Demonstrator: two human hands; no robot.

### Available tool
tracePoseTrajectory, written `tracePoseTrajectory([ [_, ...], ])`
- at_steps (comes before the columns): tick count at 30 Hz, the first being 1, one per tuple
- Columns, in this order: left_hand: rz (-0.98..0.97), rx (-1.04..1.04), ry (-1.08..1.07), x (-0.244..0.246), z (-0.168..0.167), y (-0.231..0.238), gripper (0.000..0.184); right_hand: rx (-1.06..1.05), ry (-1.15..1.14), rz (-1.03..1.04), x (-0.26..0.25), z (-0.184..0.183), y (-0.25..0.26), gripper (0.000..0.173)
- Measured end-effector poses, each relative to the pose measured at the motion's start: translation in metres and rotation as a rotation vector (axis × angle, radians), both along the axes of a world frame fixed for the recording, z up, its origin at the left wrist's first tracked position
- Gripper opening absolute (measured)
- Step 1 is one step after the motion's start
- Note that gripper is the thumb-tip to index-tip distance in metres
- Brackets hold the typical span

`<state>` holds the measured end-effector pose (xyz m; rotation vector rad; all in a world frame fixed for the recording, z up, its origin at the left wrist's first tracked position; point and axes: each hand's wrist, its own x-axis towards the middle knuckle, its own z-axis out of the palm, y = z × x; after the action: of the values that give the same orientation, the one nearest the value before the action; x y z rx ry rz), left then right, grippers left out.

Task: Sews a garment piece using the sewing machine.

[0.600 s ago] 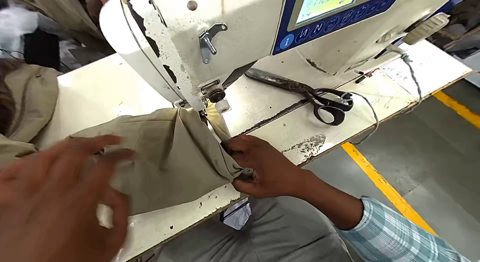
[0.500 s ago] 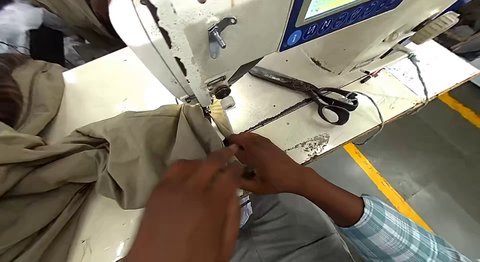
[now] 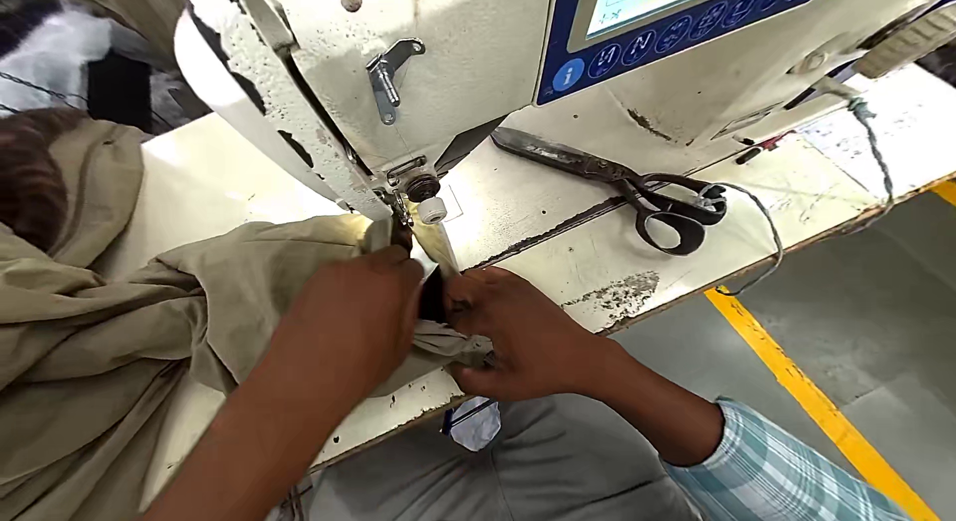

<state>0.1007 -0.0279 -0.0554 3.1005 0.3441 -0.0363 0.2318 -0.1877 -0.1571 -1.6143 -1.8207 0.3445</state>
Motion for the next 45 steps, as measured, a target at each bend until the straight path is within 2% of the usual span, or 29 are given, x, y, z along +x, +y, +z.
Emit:
tracePoseTrajectory([
  [1, 0.004, -0.027, -0.092, 0.001, -0.007, -0.005, 0.019, -0.001, 0.017, -0.002, 0.000, 0.000, -0.001, 0.039],
  [3, 0.114, -0.113, -0.133, 0.000, -0.017, -0.009, 0.024, 0.002, 0.094, 0.005, 0.000, 0.001, -0.002, 0.048],
  [5, 0.197, -0.165, -0.134, -0.003, -0.026, -0.009, 0.030, 0.021, 0.281, -0.023, 0.002, 0.005, -0.004, 0.040],
  [7, 0.208, -0.176, -0.178, -0.006, -0.034, -0.011, 0.026, 0.031, 0.454, -0.199, 0.001, 0.012, -0.007, 0.025],
  [8, 0.205, -0.182, -0.195, -0.006, -0.037, -0.013, 0.026, 0.038, 0.447, -0.347, -0.003, 0.017, -0.005, 0.021],
  [10, 0.184, -0.213, -0.216, -0.006, -0.040, -0.016, 0.029, -0.054, 0.255, -0.552, -0.007, 0.028, 0.004, 0.037],
  [12, 0.160, -0.230, -0.231, -0.002, -0.044, -0.015, 0.039, -0.193, 0.050, -0.571, -0.007, 0.036, 0.016, 0.055],
  [13, 0.155, -0.243, -0.224, -0.001, -0.046, -0.015, 0.044, -0.231, -0.022, -0.560, -0.005, 0.038, 0.022, 0.056],
  [15, 0.161, -0.264, -0.222, -0.001, -0.050, -0.016, 0.054, -0.232, -0.104, -0.538, 0.001, 0.039, 0.029, 0.041],
  [18, 0.208, -0.287, -0.209, -0.002, -0.053, -0.018, 0.055, -0.244, -0.049, -0.545, 0.017, 0.034, 0.034, 0.019],
  [24, 0.163, -0.339, -0.255, -0.004, -0.055, -0.013, 0.035, -0.341, 0.093, -0.600, 0.023, 0.031, 0.033, 0.021],
  [27, 0.122, -0.340, -0.241, -0.001, -0.055, -0.011, 0.027, -0.264, 0.106, -0.597, 0.014, 0.038, 0.032, 0.023],
  [31, 0.050, -0.343, -0.162, 0.003, -0.049, -0.007, 0.025, -0.123, 0.041, -0.632, 0.009, 0.034, 0.029, 0.009],
  [32, 0.035, -0.351, -0.153, 0.003, -0.048, -0.005, 0.027, -0.097, 0.026, -0.645, 0.012, 0.033, 0.026, 0.016],
  [34, 0.014, -0.378, -0.157, 0.005, -0.045, -0.002, 0.029, -0.036, -0.009, -0.552, 0.019, 0.038, 0.011, 0.022],
  [36, 0.019, -0.408, -0.135, 0.006, -0.041, 0.000, 0.028, 0.050, -0.025, -0.308, 0.020, 0.047, -0.007, 0.028],
  [38, 0.030, -0.445, -0.093, 0.007, -0.036, 0.002, 0.027, -0.064, -0.113, -0.068, 0.020, 0.052, -0.020, 0.049],
  [40, 0.024, -0.470, -0.059, 0.009, -0.032, 0.004, 0.031, -0.171, -0.282, 0.050, 0.023, 0.048, -0.020, 0.066],
  [41, 0.018, -0.476, -0.047, 0.010, -0.030, 0.004, 0.032, -0.145, -0.341, 0.069, 0.024, 0.044, -0.015, 0.063],
  [44, 0.046, -0.490, 0.011, 0.014, -0.024, 0.003, 0.032, 0.032, -0.406, 0.136, 0.028, 0.035, 0.005, 0.020],
  [45, 0.054, -0.492, 0.024, 0.014, -0.023, 0.002, 0.033, 0.072, -0.387, 0.169, 0.029, 0.032, 0.009, 0.014],
])
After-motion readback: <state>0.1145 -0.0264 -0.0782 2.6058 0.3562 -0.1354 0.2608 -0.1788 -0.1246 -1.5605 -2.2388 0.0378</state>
